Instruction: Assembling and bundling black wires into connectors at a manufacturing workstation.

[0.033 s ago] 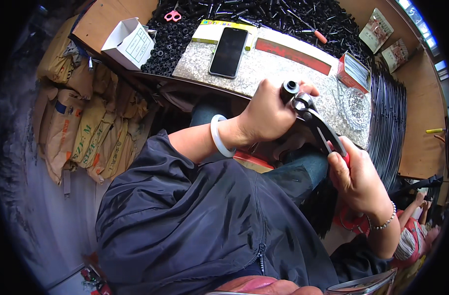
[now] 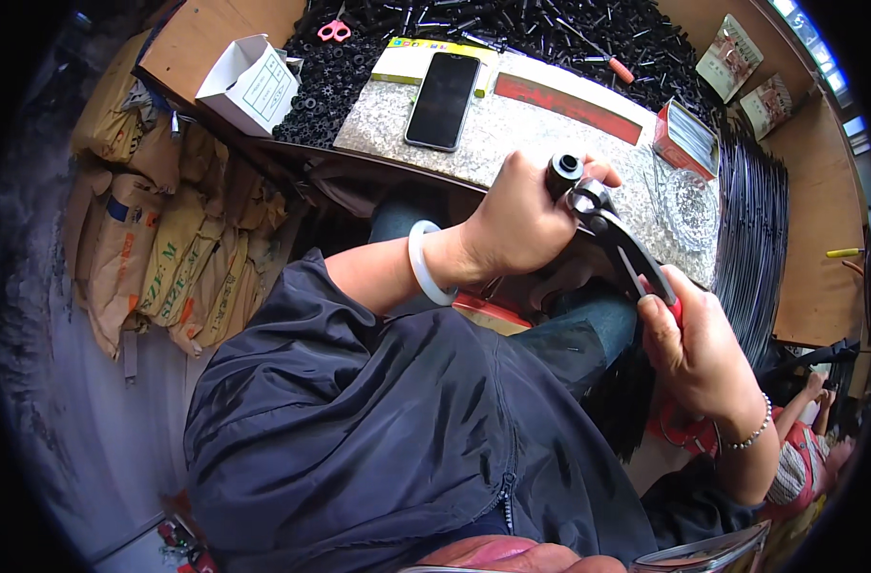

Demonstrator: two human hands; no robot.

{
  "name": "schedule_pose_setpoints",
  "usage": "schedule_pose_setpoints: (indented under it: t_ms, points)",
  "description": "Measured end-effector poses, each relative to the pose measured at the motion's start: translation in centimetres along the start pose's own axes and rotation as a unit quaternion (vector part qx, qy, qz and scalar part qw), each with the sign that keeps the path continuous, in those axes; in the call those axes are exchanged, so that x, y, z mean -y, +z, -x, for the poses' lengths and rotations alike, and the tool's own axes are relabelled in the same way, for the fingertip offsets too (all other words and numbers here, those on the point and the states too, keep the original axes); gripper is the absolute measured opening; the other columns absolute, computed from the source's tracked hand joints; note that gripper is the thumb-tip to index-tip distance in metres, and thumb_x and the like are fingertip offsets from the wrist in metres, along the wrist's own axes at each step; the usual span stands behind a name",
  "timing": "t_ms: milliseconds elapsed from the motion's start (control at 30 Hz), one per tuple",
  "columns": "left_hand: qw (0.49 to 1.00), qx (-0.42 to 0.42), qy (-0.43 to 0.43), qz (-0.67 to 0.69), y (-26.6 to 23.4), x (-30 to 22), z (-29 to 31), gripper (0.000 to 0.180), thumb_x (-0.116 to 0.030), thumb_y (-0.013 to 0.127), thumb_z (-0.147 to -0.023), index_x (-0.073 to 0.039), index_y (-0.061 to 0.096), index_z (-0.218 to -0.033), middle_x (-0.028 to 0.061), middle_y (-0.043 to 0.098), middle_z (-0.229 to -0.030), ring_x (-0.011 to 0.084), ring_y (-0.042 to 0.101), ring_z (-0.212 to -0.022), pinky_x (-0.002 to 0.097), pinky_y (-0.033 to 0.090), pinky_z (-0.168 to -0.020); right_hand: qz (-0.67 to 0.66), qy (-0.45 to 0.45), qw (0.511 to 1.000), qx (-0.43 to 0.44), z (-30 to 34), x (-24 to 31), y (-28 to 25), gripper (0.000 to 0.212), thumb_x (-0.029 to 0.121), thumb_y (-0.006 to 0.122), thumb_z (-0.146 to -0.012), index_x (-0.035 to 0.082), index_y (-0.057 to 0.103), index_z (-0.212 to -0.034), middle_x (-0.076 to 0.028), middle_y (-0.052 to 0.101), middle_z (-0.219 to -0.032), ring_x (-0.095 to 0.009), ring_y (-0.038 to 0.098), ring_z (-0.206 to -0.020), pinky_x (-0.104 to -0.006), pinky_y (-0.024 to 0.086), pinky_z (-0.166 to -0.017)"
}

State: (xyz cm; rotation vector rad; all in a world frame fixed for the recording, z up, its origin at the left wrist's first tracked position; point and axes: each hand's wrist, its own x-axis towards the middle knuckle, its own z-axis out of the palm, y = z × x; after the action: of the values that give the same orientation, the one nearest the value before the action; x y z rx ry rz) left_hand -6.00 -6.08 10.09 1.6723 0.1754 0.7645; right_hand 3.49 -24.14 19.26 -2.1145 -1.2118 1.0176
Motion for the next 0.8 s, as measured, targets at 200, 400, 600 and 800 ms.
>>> schedule_pose_setpoints:
  t_ms: [200, 400, 600, 800]
  points:
    - [0.995, -0.028, 0.071, -0.056, 0.8, 0.4, -1.2, 0.021, -0.013, 0.052, -0.093, 0.003, 0.066, -0.093, 0.0002, 0.058, -0.067, 0.0039, 0.050, -0.064, 0.0214, 0.039, -0.055, 0.053, -0.025, 0.994, -0.087, 0.5, 0.6, 0.1, 0.018, 0.016, 0.055, -0.093, -0.002, 0.051, -0.095, -0.021, 0.053, -0.061, -0.034, 0.043, -0.049, -0.0360, 0.040, -0.051]
    - [0.991, -0.014, 0.104, -0.082, 0.3, 0.6, -1.5, 0.021, -0.013, 0.052, -0.094, 0.003, 0.065, -0.098, -0.0003, 0.059, -0.070, 0.0038, 0.052, -0.068, 0.0220, 0.041, -0.058, 0.006, 0.002, 0.999, -0.048, -0.2, 0.1, -0.1, 0.018, 0.015, 0.054, -0.093, -0.002, 0.052, -0.095, -0.019, 0.051, -0.061, -0.025, 0.040, -0.049, -0.0333, 0.040, -0.052]
    - [0.990, 0.069, -0.055, 0.112, -1.7, -0.7, -2.1, 0.024, -0.016, 0.051, -0.095, -0.001, 0.063, -0.111, -0.0107, 0.041, -0.051, -0.0027, 0.030, -0.041, 0.0173, 0.020, -0.039, -0.129, -0.050, 0.989, -0.053, -1.1, -4.6, 2.1, 0.031, 0.026, 0.045, -0.098, 0.001, 0.045, -0.116, -0.003, 0.046, -0.062, -0.010, 0.043, -0.055, -0.0253, 0.038, -0.053]
    - [0.988, 0.062, -0.066, 0.127, -1.5, -0.6, -2.1, 0.022, -0.013, 0.052, -0.094, 0.001, 0.064, -0.106, -0.0051, 0.052, -0.064, 0.0013, 0.043, -0.058, 0.0198, 0.034, -0.054, -0.104, -0.063, 0.982, -0.145, -2.3, -8.5, 3.9, 0.029, 0.026, 0.040, -0.100, 0.003, 0.046, -0.115, 0.003, 0.045, -0.068, -0.004, 0.039, -0.053, -0.0186, 0.033, -0.048]
